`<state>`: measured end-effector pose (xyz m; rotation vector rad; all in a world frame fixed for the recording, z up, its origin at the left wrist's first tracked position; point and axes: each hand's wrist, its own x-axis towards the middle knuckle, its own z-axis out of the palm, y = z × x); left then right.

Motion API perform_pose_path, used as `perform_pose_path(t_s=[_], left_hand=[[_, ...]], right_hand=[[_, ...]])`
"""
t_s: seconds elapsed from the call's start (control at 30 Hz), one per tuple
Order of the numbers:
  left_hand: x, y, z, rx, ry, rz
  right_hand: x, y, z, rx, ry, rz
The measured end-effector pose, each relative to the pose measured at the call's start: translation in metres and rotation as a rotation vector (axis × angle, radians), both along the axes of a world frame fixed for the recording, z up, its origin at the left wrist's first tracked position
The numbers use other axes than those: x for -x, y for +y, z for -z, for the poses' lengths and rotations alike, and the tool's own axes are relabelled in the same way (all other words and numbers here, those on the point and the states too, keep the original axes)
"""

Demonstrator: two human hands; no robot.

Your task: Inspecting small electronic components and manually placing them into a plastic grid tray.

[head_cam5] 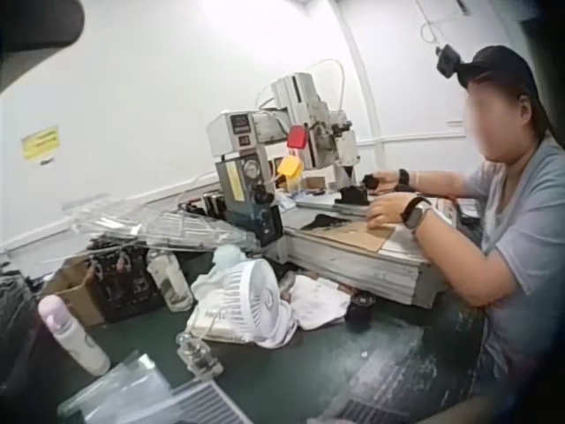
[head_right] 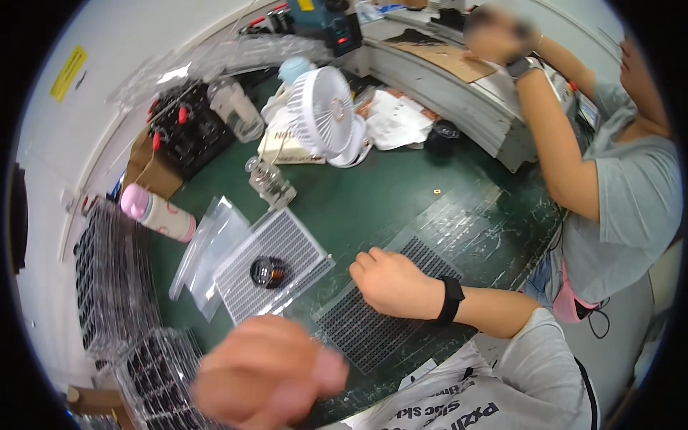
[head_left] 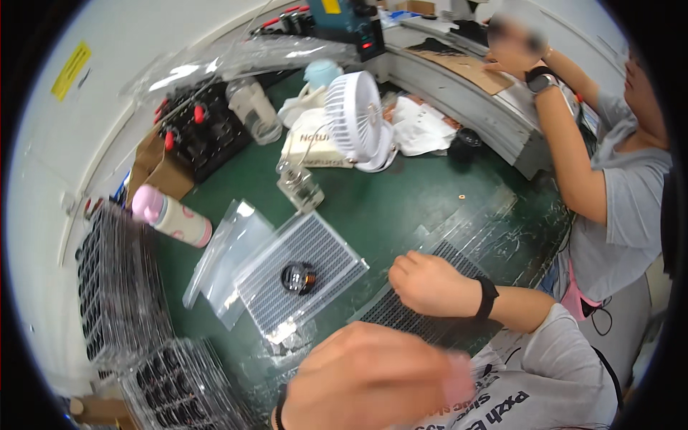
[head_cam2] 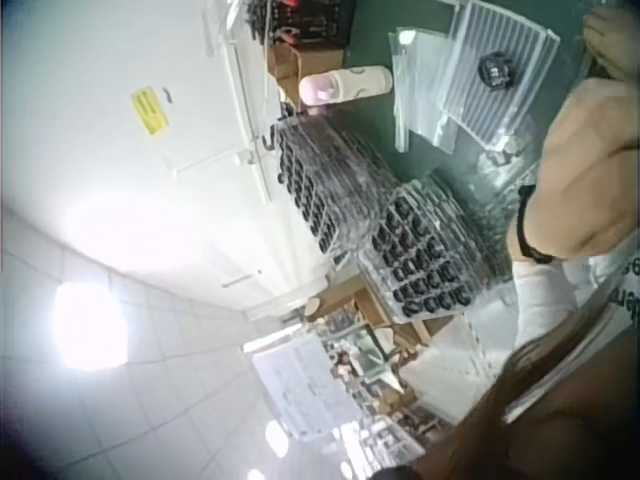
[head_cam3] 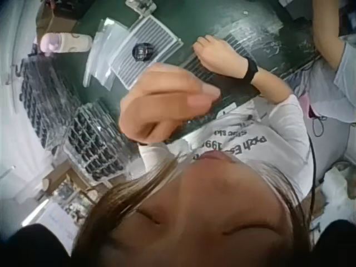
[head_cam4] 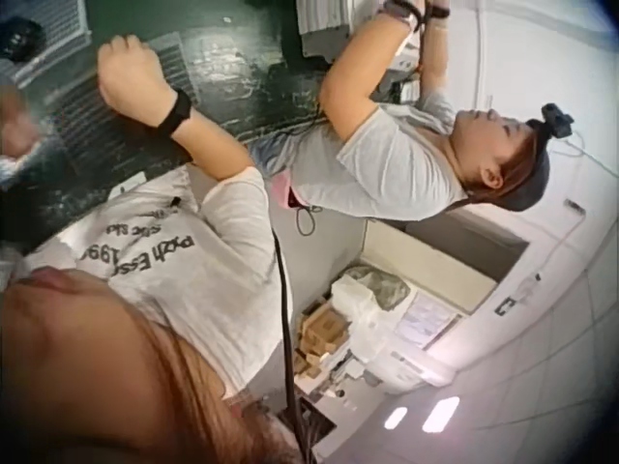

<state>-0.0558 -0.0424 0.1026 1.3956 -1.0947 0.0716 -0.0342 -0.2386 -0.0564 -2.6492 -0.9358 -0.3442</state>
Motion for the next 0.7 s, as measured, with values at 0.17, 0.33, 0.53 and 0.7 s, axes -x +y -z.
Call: perform_pose_path(t_s=[0.17, 0.33, 0.53, 0.7], left_hand=[[0.001, -0.004, -0.025, 0.27, 0.086, -0.179], [0.004, -0.005, -0.027, 0.308, 0.211, -0.309], [0.026, 0.003, -0.032, 0.34, 0.325, -0.399], [0.043, -0.009, -0.041, 0.361, 0.401, -0.466]], right_hand=[[-0.001, 0.0, -0.003, -0.058, 0.016, -0.011], [-0.002, 0.002, -0.011, 0.013, 0.023, -0.027], [-0.001, -0.001, -0.009, 0.006, 0.036, 0.0], [0.004, 0.001, -0.011, -0.004, 0.142, 0.045]])
